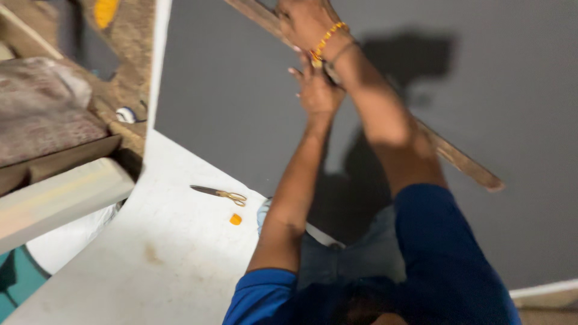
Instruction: The person kneels on the floor over a large dark sheet and measures it with a tape measure, making pen marks at measured points. They then position a long wooden straightedge across the sheet, hold it aligned, and mark straight guide lines along it with the pen.
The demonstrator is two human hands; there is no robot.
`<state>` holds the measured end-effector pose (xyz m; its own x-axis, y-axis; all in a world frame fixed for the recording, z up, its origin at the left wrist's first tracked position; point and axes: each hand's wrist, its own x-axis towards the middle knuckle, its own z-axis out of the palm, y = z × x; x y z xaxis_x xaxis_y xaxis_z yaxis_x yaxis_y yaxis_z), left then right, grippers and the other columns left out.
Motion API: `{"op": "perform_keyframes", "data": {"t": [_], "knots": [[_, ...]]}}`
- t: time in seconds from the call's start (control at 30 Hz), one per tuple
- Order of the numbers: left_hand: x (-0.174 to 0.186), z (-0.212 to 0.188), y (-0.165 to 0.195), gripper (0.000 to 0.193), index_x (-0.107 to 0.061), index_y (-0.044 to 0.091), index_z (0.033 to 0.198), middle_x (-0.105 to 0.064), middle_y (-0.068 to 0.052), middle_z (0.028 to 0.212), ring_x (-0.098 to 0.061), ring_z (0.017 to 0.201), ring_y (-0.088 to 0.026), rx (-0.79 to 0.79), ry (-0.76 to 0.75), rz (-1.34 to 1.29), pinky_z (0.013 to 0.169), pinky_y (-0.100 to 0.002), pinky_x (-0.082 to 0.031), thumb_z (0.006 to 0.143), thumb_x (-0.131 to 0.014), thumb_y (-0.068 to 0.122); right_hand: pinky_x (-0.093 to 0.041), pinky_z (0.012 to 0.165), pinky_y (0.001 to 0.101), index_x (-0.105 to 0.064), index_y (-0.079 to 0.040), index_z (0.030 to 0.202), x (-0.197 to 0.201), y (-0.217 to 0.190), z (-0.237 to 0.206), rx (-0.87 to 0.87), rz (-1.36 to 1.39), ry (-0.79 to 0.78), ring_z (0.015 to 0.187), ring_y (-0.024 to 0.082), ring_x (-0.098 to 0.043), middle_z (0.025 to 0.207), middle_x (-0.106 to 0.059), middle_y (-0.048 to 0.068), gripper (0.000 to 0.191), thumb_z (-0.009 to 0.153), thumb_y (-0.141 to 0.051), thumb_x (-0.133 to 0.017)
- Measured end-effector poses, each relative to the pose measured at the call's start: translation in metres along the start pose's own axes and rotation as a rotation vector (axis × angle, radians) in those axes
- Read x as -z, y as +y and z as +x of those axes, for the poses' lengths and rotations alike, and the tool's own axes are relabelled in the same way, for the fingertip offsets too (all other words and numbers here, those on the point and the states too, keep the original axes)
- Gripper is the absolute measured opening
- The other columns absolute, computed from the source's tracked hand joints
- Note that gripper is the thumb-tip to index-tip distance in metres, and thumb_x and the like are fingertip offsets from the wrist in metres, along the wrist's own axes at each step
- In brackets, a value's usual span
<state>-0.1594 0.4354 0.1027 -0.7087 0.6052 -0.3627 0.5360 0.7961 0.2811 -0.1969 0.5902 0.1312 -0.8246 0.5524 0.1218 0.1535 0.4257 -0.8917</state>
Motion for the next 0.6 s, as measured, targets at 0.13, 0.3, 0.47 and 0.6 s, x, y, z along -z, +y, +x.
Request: {"op": "perform_keyframes", "data": {"t": [0.13,0.3,0.47,0.6], "knots": [[-0.015,-0.003,-0.017,0.135,-0.011,0.003,0.162,-0.017,-0.032,0.167,-0.017,0.159,-0.043,-0.232,0.157,-0.118,0.13,-0.066,-0.01,0.064,-0.098,0.037,-0.051,0.083,0.0491,-0.071,-0.004,0.092,0.072,0.023,-0.129,0.148,-0.174,-0.079,0.087,0.037,-0.063,0.087,-0.068,0.014,0.017,0.094,-0.02,-0.074],[-0.028,-0.004,-0.042,0.152,0.001,0.012,0.166,-0.001,-0.024,0.171,-0.007,0.162,-0.038,-0.342,0.15,-0.168,0.13,-0.064,-0.005,0.065,-0.108,0.044,-0.055,0.092,0.0428,-0.073,-0.007,0.104,0.192,0.008,-0.308,-0.229,-0.172,-0.196,0.099,0.033,-0.065,0.102,-0.072,0.01,0.015,0.09,-0.006,-0.068],[-0.024,0.007,-0.057,0.154,0.002,0.015,0.168,0.01,-0.022,0.172,-0.005,0.163,-0.04,-0.336,0.052,-0.119,0.131,-0.064,-0.009,0.068,-0.109,0.051,-0.054,0.092,0.0437,-0.071,-0.004,0.105,0.252,-0.003,-0.408,-0.442,-0.217,-0.19,0.1,0.034,-0.064,0.098,-0.07,0.013,0.015,0.09,-0.006,-0.072],[-0.017,0.014,-0.058,0.151,0.002,0.01,0.168,0.013,-0.023,0.175,-0.013,0.166,-0.037,-0.368,-0.011,-0.208,0.136,-0.06,-0.01,0.072,-0.104,0.057,-0.053,0.094,0.0446,-0.072,-0.002,0.117,0.247,0.005,-0.465,-0.535,-0.152,0.0,0.098,0.035,-0.065,0.097,-0.069,0.014,0.018,0.101,-0.009,-0.068]]}}
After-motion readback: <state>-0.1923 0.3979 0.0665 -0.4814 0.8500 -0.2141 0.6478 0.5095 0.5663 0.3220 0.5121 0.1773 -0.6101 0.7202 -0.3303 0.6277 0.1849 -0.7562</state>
